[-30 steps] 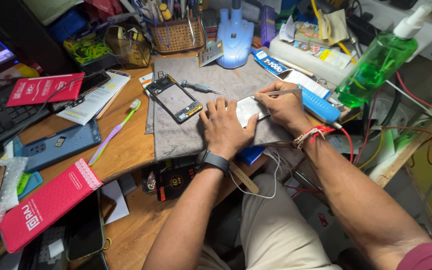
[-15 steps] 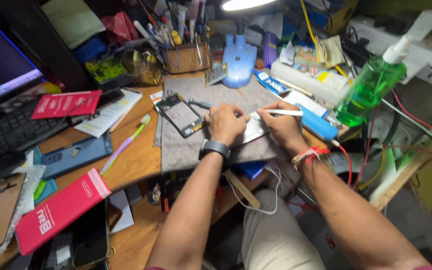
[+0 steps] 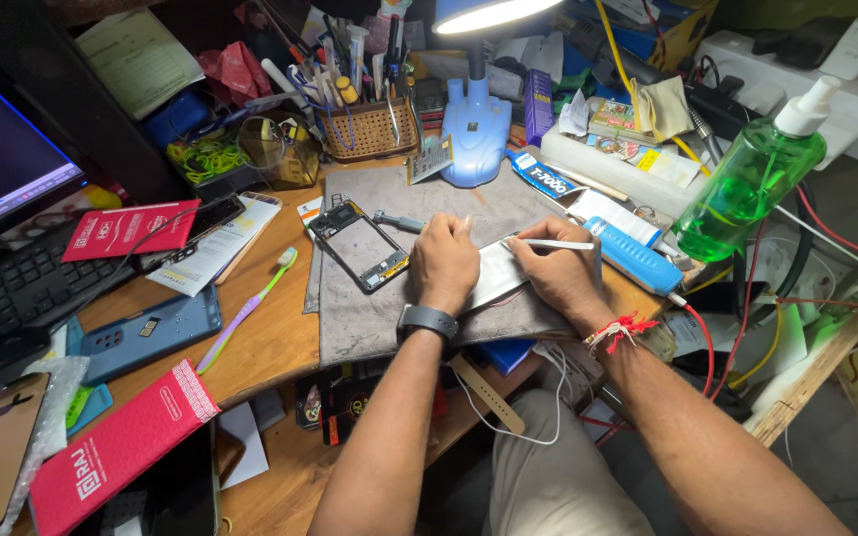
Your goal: The person uses a thin metal tool and an electric screwdriver to apply adhesive and reassemble a mobile phone. They handle the phone frame, battery, and screen assembly on a workbench.
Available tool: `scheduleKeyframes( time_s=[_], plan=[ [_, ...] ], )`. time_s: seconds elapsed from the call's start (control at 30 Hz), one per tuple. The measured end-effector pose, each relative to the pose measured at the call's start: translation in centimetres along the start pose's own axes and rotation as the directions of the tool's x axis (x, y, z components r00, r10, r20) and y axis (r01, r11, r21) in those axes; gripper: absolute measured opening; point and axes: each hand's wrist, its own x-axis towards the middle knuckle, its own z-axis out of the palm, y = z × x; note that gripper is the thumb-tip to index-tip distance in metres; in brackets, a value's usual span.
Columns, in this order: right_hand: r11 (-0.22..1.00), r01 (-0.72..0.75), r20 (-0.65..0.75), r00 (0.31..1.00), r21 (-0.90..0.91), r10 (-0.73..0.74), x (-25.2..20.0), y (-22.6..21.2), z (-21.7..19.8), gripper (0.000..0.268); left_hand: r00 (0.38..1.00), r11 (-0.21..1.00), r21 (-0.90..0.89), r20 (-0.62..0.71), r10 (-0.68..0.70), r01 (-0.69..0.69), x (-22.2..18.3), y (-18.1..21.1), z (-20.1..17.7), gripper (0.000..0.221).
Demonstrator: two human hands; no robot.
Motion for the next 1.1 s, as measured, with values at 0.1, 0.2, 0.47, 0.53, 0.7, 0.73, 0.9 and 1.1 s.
scheduleKeyframes(
  time_s=[0.1,0.2,0.47,0.53,0.7,0.73,0.9,1.1],
  plan=[
    [1.0,0.001,0.026,1.0,0.02,-0.001,0.0,-0.1,-0.2,0.017,1.0,1.0,0.023,-0.019,0.018,-0.018,0.7,-0.6,-0.5,0.032],
    [0.998,0.045,-0.009,0.999,0.043,-0.045,0.0,-0.3,-0.1,0.019,0.997,0.985,0.17,0.081,-0.001,-0.013,0.6,-0.3,-2.8,0.042],
    [0.993,0.101,-0.014,0.995,0.06,-0.101,-0.2,-0.2,-0.3,0.019,0.968,0.976,0.146,0.216,0.128,-0.162,-1.3,2.2,-4.1,0.023],
    [0.99,0.118,-0.014,0.993,0.071,-0.117,-0.2,-0.2,-0.3,0.019,0.973,0.982,0.174,0.23,0.034,-0.076,-0.9,2.0,-3.5,0.025],
    [0.995,0.097,-0.041,0.994,0.015,-0.097,-0.2,-0.4,-0.3,0.018,0.975,0.966,0.246,0.221,0.021,-0.076,0.0,1.2,-1.9,0.024],
    [0.993,0.107,-0.06,0.993,0.054,-0.104,-0.2,-0.3,-0.2,0.018,0.98,0.96,0.262,0.193,0.044,-0.095,-0.1,1.1,-1.6,0.023],
    [0.941,0.136,-0.106,0.989,0.311,-0.108,0.3,1.3,0.1,0.019,0.984,0.966,0.244,0.17,0.048,-0.089,0.0,0.6,-2.4,0.029],
    [0.907,0.146,-0.118,0.987,0.395,-0.107,1.3,3.7,0.5,0.02,0.972,0.953,0.191,0.027,0.234,-0.235,0.5,0.5,-4.1,0.027]
  ],
)
